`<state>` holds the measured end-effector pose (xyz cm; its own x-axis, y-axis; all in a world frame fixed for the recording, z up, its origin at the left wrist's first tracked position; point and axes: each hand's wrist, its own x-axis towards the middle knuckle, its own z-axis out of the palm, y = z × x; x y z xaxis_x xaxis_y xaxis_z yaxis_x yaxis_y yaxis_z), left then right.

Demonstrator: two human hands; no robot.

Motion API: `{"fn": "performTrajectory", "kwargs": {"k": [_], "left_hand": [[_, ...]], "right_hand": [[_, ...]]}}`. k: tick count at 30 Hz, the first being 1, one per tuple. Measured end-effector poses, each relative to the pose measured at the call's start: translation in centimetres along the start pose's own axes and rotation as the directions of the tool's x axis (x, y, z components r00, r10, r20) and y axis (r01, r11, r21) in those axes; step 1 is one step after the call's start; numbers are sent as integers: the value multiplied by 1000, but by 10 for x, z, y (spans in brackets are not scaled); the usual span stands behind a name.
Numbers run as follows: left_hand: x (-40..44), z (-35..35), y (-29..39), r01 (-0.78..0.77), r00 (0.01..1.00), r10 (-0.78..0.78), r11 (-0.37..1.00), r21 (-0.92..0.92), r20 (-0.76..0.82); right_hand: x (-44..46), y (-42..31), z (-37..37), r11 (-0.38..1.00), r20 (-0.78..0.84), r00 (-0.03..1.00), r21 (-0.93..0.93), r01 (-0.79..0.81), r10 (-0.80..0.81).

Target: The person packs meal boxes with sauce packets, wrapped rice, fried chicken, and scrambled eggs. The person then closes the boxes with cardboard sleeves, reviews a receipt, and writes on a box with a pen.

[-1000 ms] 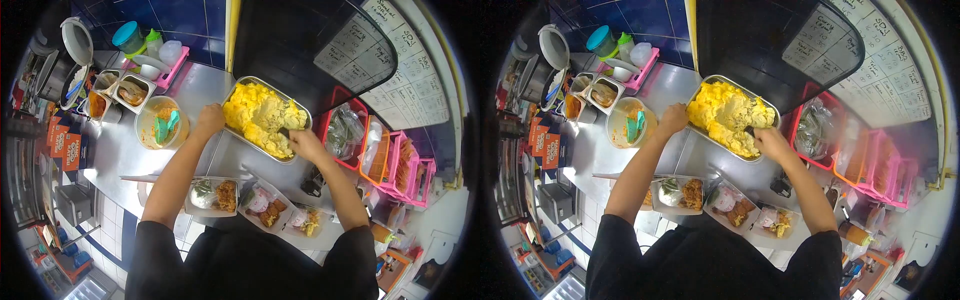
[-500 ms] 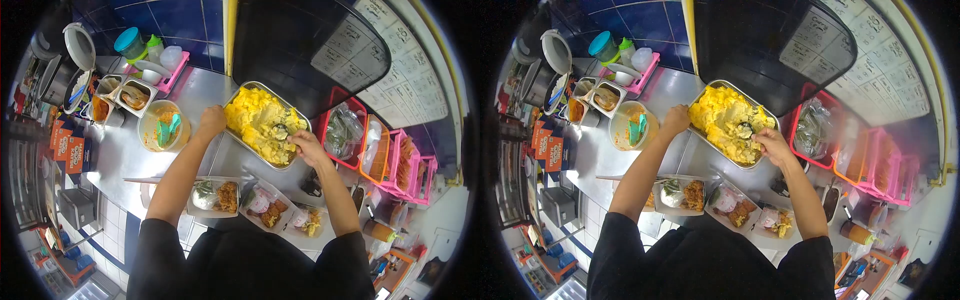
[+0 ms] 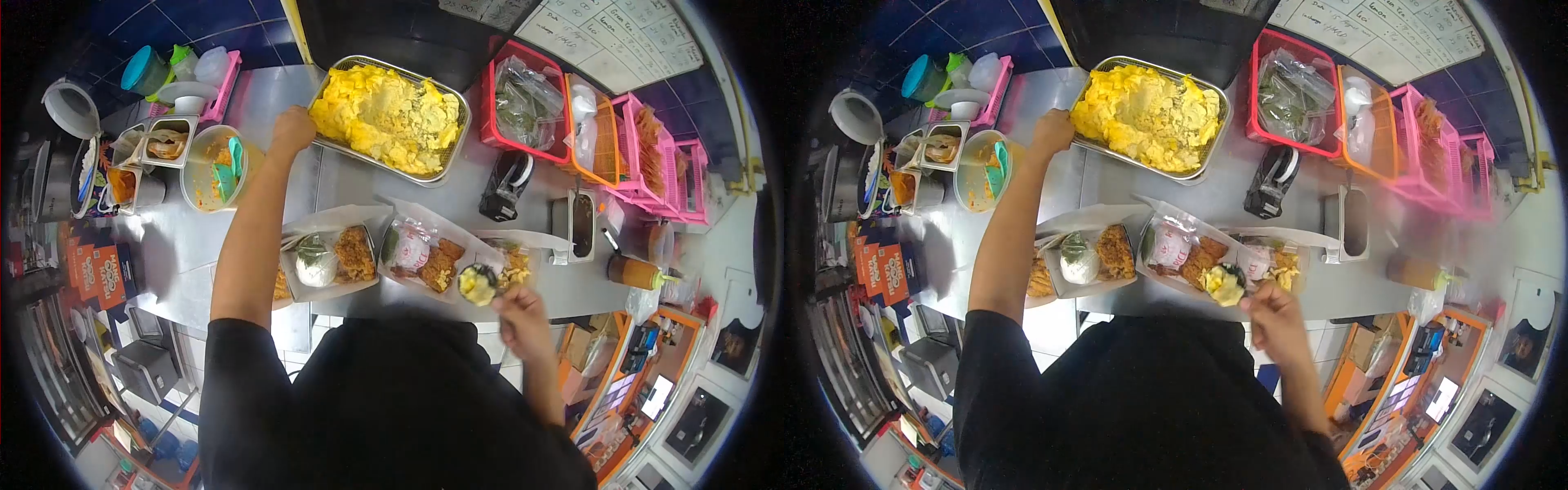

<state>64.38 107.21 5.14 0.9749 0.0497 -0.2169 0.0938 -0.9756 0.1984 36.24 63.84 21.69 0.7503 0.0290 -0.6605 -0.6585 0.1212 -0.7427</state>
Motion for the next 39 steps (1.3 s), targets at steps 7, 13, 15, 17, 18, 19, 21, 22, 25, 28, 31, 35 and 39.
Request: {"fn": "performTrajectory", "kwargs": {"k": [7, 13, 15, 17, 18, 19, 21, 22, 25, 28, 31, 35, 39], "left_hand": [[-7, -3, 5, 8, 999, -6, 998, 55, -36], [-5, -5, 3, 28, 999, -27, 1000, -4, 28], [-9, -5, 6, -33, 999, 33, 997, 75, -1], [-9, -3, -3, -31, 999, 34, 996, 87, -39], [-5, 6, -10, -7, 998, 10, 999, 53, -64], [2, 17, -11, 4, 996, -3, 1000, 10, -88], [15, 38, -27, -74, 994, 80, 995, 73, -73], [18, 42, -29, -89, 993, 94, 994, 67, -75], [22, 55, -45, -174, 969, 188, 980, 101, -157], [1, 24, -19, -60, 984, 43, 994, -94, -174], [6, 31, -29, -67, 985, 47, 991, -113, -169], [10, 33, -32, -20, 993, 1, 987, -161, -118], [10, 34, -32, -35, 992, 14, 985, -168, -127]], "right_hand": [[39, 109, -6, -113, 385, 763, -916, 385, -519], [30, 85, -12, 158, 343, 665, -805, 572, -663], [12, 55, -18, 735, 89, 905, -553, 392, -416], [12, 24, -32, 968, 90, 977, -139, 207, -196], [18, 7, -41, 981, 153, 970, 66, 181, -189], [18, -11, -47, 935, 218, 951, 324, 142, -220], [18, -62, -37, 630, 332, 885, 774, -59, -326], [16, -90, -20, 444, 337, 802, 890, -101, -493], [6, -164, 17, 150, 267, 344, 932, -331, -900], [-24, -203, 30, 232, 244, -25, 875, -426, -969], [-47, -208, 32, 198, 153, -158, 924, -328, -975], [-56, -203, 25, 198, 171, -111, 924, -327, -979], [-56, -199, 15, 213, 224, -34, 855, -472, -974]]}}
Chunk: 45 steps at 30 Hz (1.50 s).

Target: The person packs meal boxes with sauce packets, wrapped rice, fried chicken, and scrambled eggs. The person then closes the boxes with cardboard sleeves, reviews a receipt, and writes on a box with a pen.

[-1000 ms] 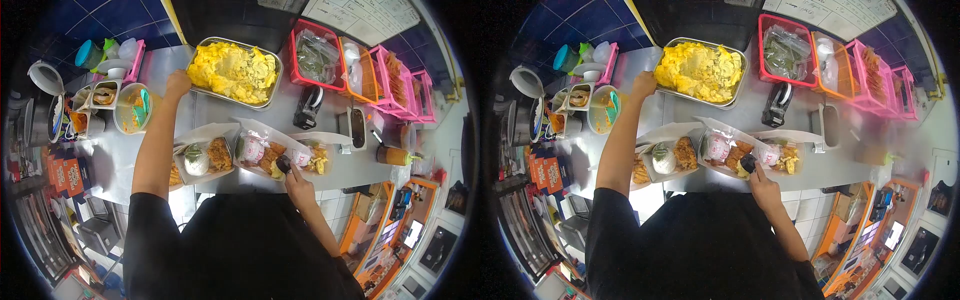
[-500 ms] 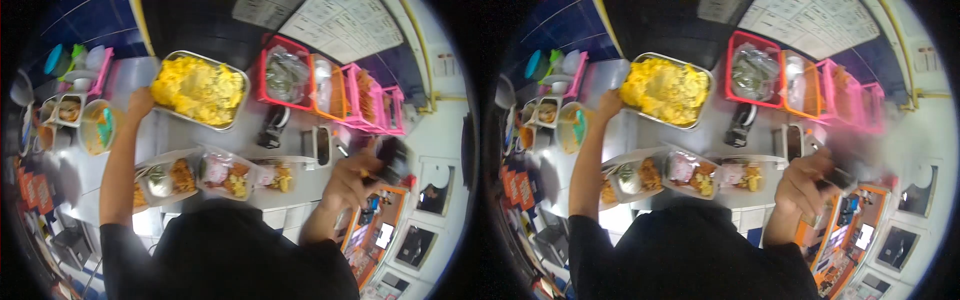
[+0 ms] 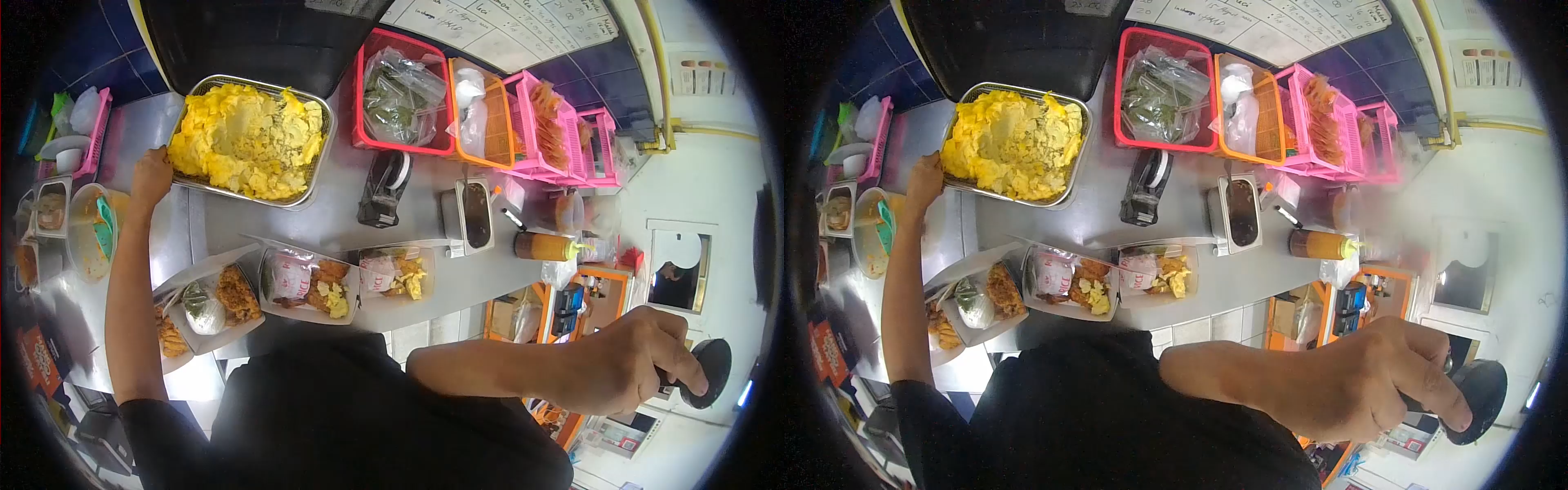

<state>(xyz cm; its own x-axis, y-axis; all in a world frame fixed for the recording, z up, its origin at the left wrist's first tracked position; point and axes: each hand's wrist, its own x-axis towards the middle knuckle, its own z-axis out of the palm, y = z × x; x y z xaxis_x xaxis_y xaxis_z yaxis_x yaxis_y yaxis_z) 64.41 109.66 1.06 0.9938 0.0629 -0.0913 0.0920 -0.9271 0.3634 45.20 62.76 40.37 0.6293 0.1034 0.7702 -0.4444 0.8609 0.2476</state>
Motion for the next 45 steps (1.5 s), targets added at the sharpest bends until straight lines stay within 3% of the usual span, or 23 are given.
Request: {"fn": "performTrajectory", "kwargs": {"k": [2, 5, 7, 8, 9, 10, 11, 12, 13, 16, 18, 20, 21, 25, 29, 30, 33, 37, 38, 41, 45], "left_hand": [[-2, 3, -2, -87, 992, 91, 995, 46, -86], [1, 14, -8, -106, 993, 115, 969, 224, -25], [-11, -10, 16, -99, 993, 111, 968, 230, -41], [-6, -1, 6, -134, 988, 148, 967, 217, -49], [-10, -14, 23, -69, 996, 77, 982, 175, -41], [-16, -24, 37, -5, 1000, 9, 992, 126, -29], [-13, -8, 19, -133, 990, 140, 958, 254, -13], [-3, 7, 0, -250, 963, 268, 892, 377, 4], [-6, 2, 6, -176, 980, 197, 922, 345, -28], [-15, -8, 27, -66, 994, 83, 973, 223, -69], [-15, -14, 31, -18, 999, 25, 988, 153, -43], [-16, -17, 37, 31, 1000, -30, 993, 117, -10], [-16, -19, 40, 57, 998, -58, 991, 120, 3], [-17, -20, 41, 69, 997, -70, 994, 84, 11], [-20, -18, 40, 84, 996, -84, 996, 36, -8], [-18, -15, 39, 83, 997, -82, 996, 39, -10], [-17, -10, 35, 51, 998, -50, 996, 69, -24], [-21, -11, 37, -26, 989, 40, 995, 98, -142], [-20, -8, 35, -18, 990, 33, 993, 113, -137], [-14, -2, 28, -8, 995, 24, 988, 151, -100], [-8, -3, 23, -39, 997, 50, 977, 209, -50]], "right_hand": [[-1, -4, -7, 999, -44, 999, 34, -6, 7], [-7, -10, -40, 998, -173, 985, 47, 30, -21], [-28, -22, -81, 995, -363, 928, -92, 48, -78], [-39, -28, -103, 977, -509, 854, -214, -4, -108], [-45, -38, -115, 930, -772, 614, -330, -163, -166], [-47, -49, -140, 738, -847, 472, -478, -477, -244], [-54, -67, -170, 377, -871, 411, -489, -787, -270], [-54, -72, -201, 52, -861, 364, -407, -912, -355], [-52, -75, -222, -131, -872, 314, -286, -949, -374], [-54, -91, -278, -597, -886, 416, -225, -770, -203], [-46, -86, -297, -862, -898, 429, -135, -489, -102], [-55, -89, -325, -975, -868, 496, -134, -177, 29], [-56, -86, -335, -992, -853, 513, -123, -14, 98], [-85, -91, -384, -967, -770, 587, -231, 107, 249], [-75, -67, -372, -919, -949, 245, -266, -292, 197], [-79, -68, -370, -892, -956, 245, -248, -378, 162], [-77, -83, -366, -659, -995, 91, -49, -751, -29], [-67, -98, -336, -469, -980, 177, -116, -875, -88], [-57, -91, -319, -461, -970, 169, -72, -885, -175], [-54, -85, -252, -280, -937, 266, -199, -939, -227], [-76, -39, -126, -226, -899, 217, -137, -965, -380]]}}
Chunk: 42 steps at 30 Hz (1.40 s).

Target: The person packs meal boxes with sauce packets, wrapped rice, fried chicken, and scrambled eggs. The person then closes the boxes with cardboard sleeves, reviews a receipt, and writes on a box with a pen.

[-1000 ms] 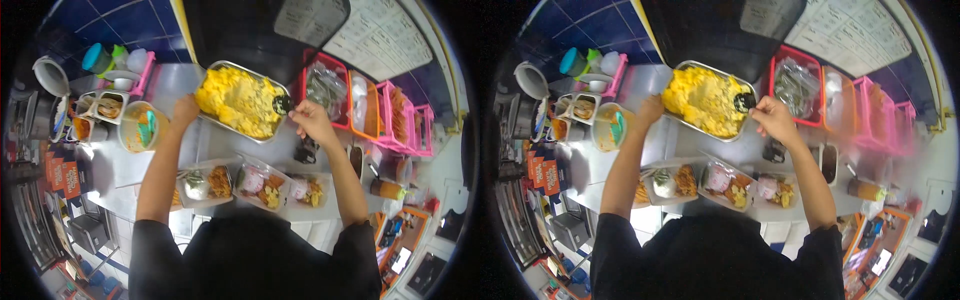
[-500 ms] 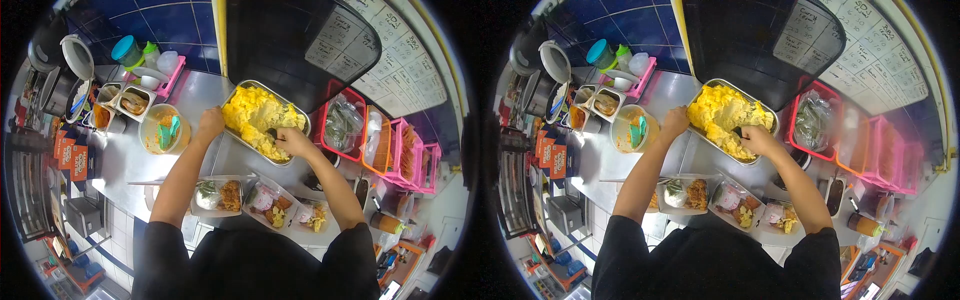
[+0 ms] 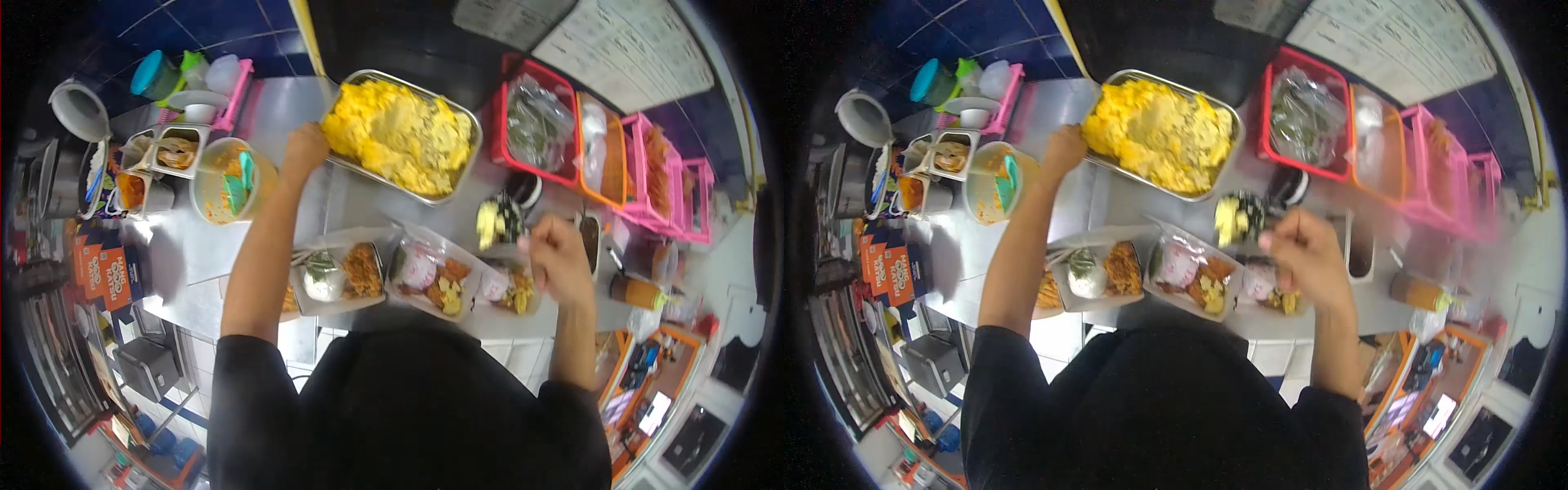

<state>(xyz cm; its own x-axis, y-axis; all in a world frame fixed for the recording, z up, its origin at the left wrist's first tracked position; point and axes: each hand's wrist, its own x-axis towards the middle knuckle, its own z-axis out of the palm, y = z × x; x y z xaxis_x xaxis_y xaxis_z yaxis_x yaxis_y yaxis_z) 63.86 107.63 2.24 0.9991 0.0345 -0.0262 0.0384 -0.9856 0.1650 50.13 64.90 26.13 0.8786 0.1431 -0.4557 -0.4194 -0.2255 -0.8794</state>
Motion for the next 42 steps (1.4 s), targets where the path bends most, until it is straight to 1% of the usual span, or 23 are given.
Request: {"fn": "performTrajectory", "kwargs": {"k": [1, 4, 5, 6, 7, 8, 11, 14, 15, 17, 18, 21, 24, 26, 28, 29, 30, 31, 33, 34, 36, 37, 42], "left_hand": [[1, -2, 0, 13, 1000, -13, 1000, -28, 4], [1, -5, 0, -6, 1000, 6, 1000, -7, -15], [2, -9, 3, 4, 1000, -4, 1000, 13, 12], [3, -13, 5, 12, 999, -14, 999, 34, 38], [3, -16, 8, 16, 998, -20, 998, 57, 66], [2, -17, 10, -1, 997, -4, 997, 73, 72], [0, -20, 11, -24, 998, 20, 997, 75, 59], [-4, -21, 11, 7, 999, -8, 1000, 30, 38], [-2, -22, 11, 9, 998, -11, 999, 36, 54], [0, -21, 14, 9, 997, -11, 1000, 29, 72], [-1, -21, 14, 10, 997, -11, 1000, 19, 74], [3, 4, 6, 45, 998, -45, 999, 7, 53], [0, -5, 8, 3, 1000, -3, 1000, 21, -6], [-10, -12, 13, -29, 998, 29, 1000, 11, -47], [-12, -5, 10, -23, 996, 22, 1000, -18, -89], [-14, 1, 10, -3, 994, -2, 999, -40, -112], [-15, 8, 9, 18, 991, -26, 998, -59, -135], [-12, 10, 8, 37, 987, -48, 996, -76, -154], [-12, -15, 15, 47, 997, -51, 996, -71, -60], [-14, -25, 18, 47, 999, -47, 996, -70, 1], [-11, -22, 16, 74, 997, -75, 994, -82, -9], [-14, -18, 17, 81, 997, -82, 992, -96, -4], [-13, -22, 19, 102, 995, -104, 974, -200, 4]], "right_hand": [[-33, 7, 4, 1000, -41, 999, -13, -27, 27], [-101, 65, 25, 991, -106, 994, 131, -29, 43], [-114, 97, 38, 995, -150, 988, 88, 44, -30], [-116, 125, 49, 988, -160, 982, -133, 83, -104], [-105, 152, 58, 816, -108, 926, -518, 258, -361], [-97, 175, 64, 476, 38, 831, -805, 354, -555], [-89, 213, 68, 336, 69, 957, -927, 165, -280], [-98, 206, 61, 490, -70, 885, -851, 187, -460], [-99, 201, 57, 537, -71, 855, -804, 255, -514], [-115, 178, 52, 904, -266, 936, -414, 107, -232], [-121, 161, 48, 986, -295, 954, -166, 11, -61], [-114, 112, 18, 995, -231, 972, 95, -18, 39], [-61, 48, 10, 993, -218, 969, -18, 116, -117], [6, 20, 22, 967, -182, 959, -174, 187, -218], [101, 27, 33, 835, -10, 894, -361, 415, -449], [146, 22, 48, 533, 115, 724, -599, 597, -681], [186, 19, 61, 139, 298, 500, -735, 664, -813], [219, 24, 70, 53, 362, 554, -802, 595, -750], [266, 40, 90, -135, 434, 679, -884, 448, -592], [274, 42, 97, -187, 484, 686, -866, 463, -544], [280, 48, 102, -283, 568, 702, -823, 493, -430], [281, 50, 99, -318, 611, 664, -791, 522, -430], [280, 23, 87, -177, 653, 683, -752, 634, -328]]}}
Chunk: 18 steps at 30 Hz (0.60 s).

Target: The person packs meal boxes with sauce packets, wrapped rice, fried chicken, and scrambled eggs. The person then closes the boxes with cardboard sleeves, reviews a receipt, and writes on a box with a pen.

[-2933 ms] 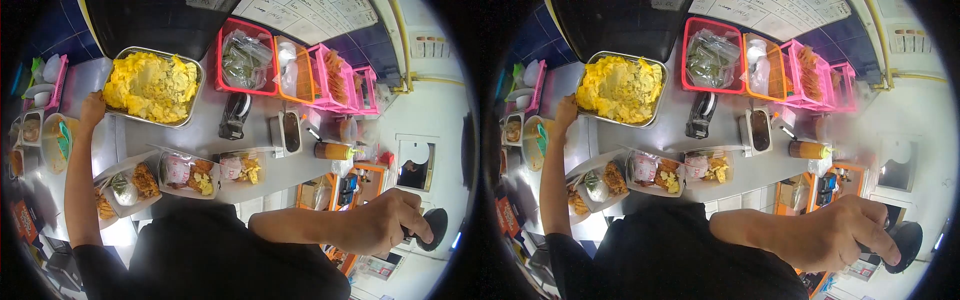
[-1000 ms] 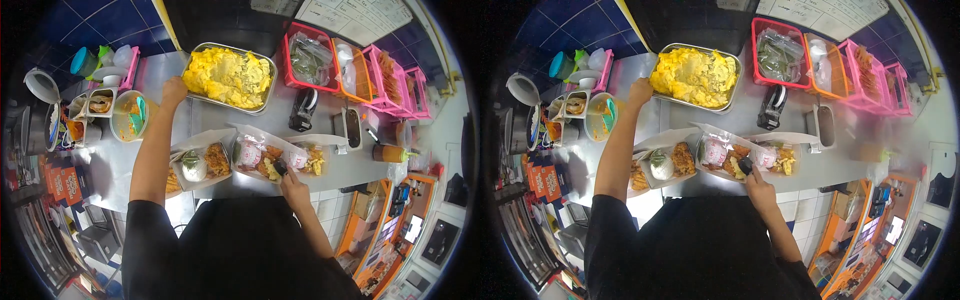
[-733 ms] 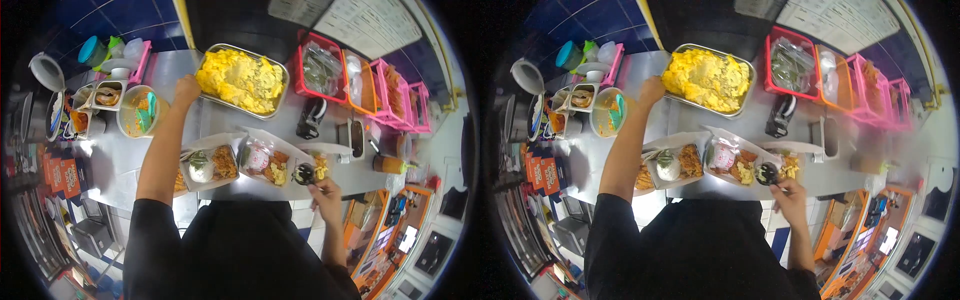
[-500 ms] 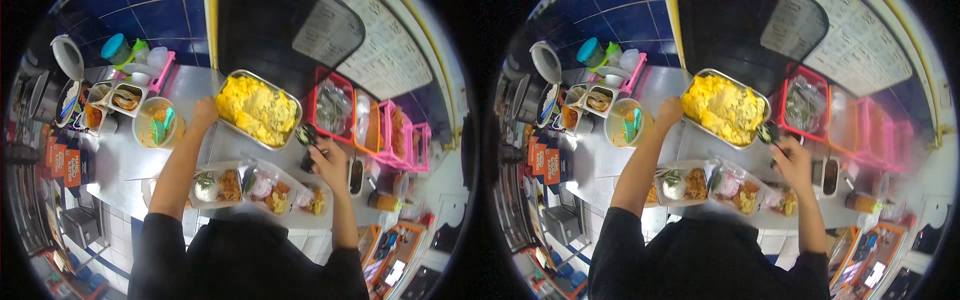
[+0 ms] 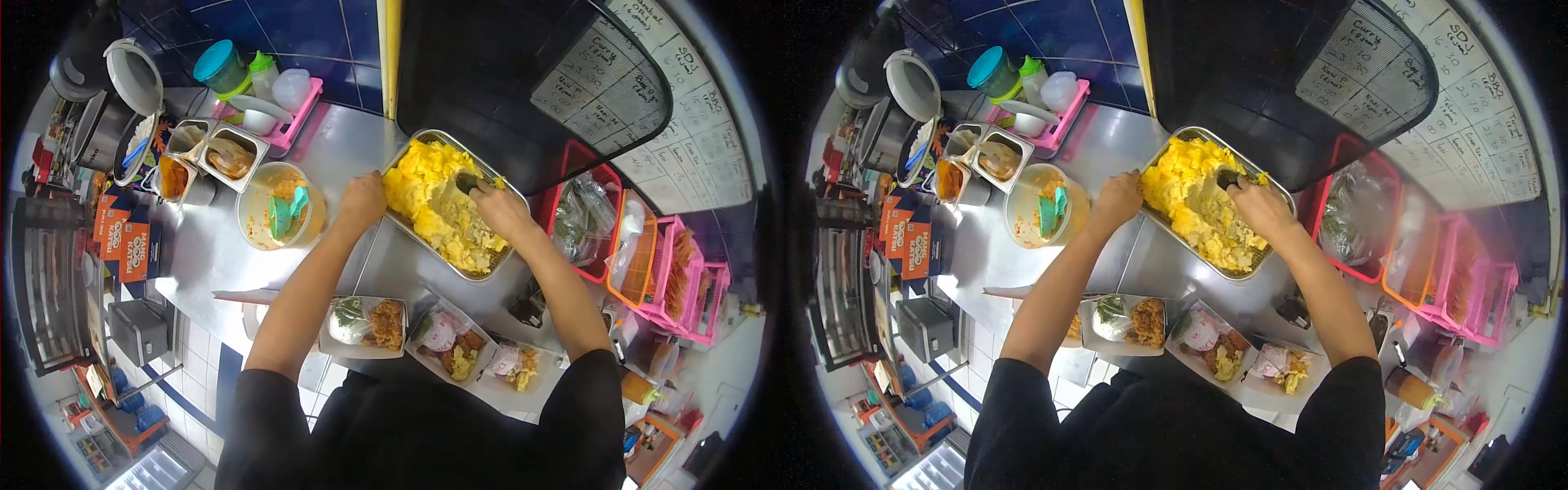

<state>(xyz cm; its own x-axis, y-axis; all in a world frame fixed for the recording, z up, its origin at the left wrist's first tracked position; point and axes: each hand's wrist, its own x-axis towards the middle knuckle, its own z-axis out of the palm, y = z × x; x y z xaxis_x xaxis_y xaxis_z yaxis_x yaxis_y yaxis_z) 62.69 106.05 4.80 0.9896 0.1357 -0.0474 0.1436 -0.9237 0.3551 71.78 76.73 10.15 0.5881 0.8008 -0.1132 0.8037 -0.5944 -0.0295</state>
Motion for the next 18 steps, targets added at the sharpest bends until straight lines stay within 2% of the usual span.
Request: {"fn": "performTrajectory", "kwargs": {"k": [2, 3, 6, 7, 10, 13, 16, 17, 18], "left_hand": [[0, 1, -2, 20, 1000, -21, 999, -26, -17], [1, 4, -3, 36, 999, -37, 998, -47, -15], [2, 11, -5, 67, 998, -67, 996, -52, -9], [4, 12, -6, 70, 997, -70, 997, -44, -10], [7, 23, -8, 102, 995, -102, 994, -34, -6], [2, 1, 3, 74, 996, -73, 997, -19, 46], [2, -10, 11, 127, 989, -125, 991, -28, 74], [5, -7, 10, 145, 987, -142, 989, -31, 69], [8, -2, 10, 162, 985, -160, 986, -36, 65]], "right_hand": [[-6, -1, -8, 995, 97, 994, 89, 34, -42], [-9, -1, 0, 990, 13, 998, 130, 62, -64], [-22, -12, -3, 944, 110, 989, 326, 54, -95], [-29, -15, -7, 920, 60, 997, 390, 30, -58], [-49, -18, -16, 747, 118, 978, 631, -209, 174], [-67, -29, -15, 544, 292, 930, 754, -368, 224], [-77, -32, -6, 437, 306, 931, 822, -364, 200], [-78, -33, -6, 310, 352, 910, 859, -407, 219], [-82, -31, -9, 247, 369, 891, 867, -433, 263]]}}
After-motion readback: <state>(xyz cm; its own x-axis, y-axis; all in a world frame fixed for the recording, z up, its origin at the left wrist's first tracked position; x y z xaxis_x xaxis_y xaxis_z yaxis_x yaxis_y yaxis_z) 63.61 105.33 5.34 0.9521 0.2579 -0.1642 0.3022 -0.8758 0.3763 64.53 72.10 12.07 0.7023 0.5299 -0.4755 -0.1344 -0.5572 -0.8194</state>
